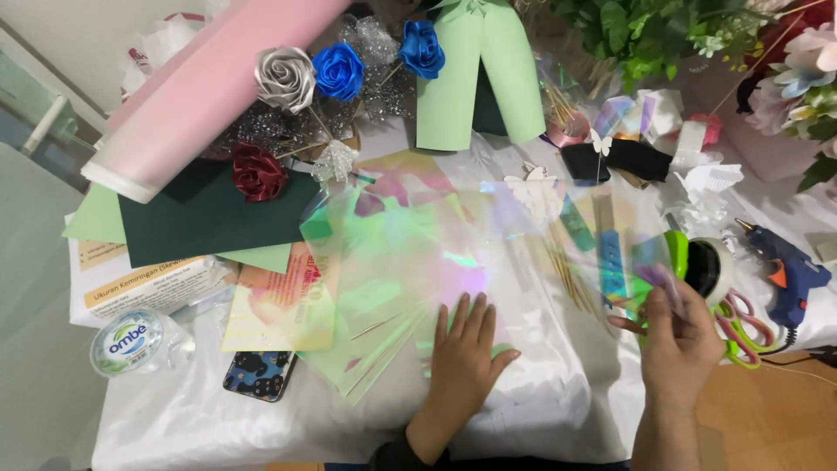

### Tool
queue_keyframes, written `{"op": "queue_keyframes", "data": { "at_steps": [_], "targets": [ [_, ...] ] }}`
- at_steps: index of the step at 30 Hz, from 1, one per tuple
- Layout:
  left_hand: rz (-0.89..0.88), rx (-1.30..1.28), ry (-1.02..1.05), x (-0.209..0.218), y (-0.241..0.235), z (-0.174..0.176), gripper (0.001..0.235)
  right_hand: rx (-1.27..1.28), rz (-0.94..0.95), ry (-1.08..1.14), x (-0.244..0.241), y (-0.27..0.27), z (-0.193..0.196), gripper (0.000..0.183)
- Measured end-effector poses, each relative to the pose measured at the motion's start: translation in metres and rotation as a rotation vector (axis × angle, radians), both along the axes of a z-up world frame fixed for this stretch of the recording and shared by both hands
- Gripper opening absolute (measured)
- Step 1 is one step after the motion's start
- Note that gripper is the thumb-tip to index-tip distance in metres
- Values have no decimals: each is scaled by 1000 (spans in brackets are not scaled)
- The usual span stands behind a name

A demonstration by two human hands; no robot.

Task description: The person uses a blue utility knife to cut a sheet of iridescent paper into smaller pieces on a white table. They repeatedly fold the paper, cut along the fold, and separate the pieces. The person then folds one of the cut pieces into a small decorative shape.

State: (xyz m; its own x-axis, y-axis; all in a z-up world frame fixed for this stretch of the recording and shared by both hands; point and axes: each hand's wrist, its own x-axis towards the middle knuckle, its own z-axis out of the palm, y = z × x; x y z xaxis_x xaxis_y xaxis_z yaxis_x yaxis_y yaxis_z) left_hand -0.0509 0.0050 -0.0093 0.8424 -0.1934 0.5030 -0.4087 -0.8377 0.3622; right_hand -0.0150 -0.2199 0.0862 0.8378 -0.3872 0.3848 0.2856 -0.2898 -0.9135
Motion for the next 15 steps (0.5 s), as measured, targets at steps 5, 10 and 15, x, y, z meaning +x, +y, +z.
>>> {"op": "queue_keyframes", "data": {
  "at_steps": [5,10,15],
  "targets": [
    [207,260,5,48,30,-32,70,295,85,185,-3,-24,-9,26],
    [279,382,198,75,54,-22,56,446,252,259,-1,-46,-40,37],
    [72,-669,377,45,57,84,60,594,334,393,0,-56,-53,35]
  ]
}}
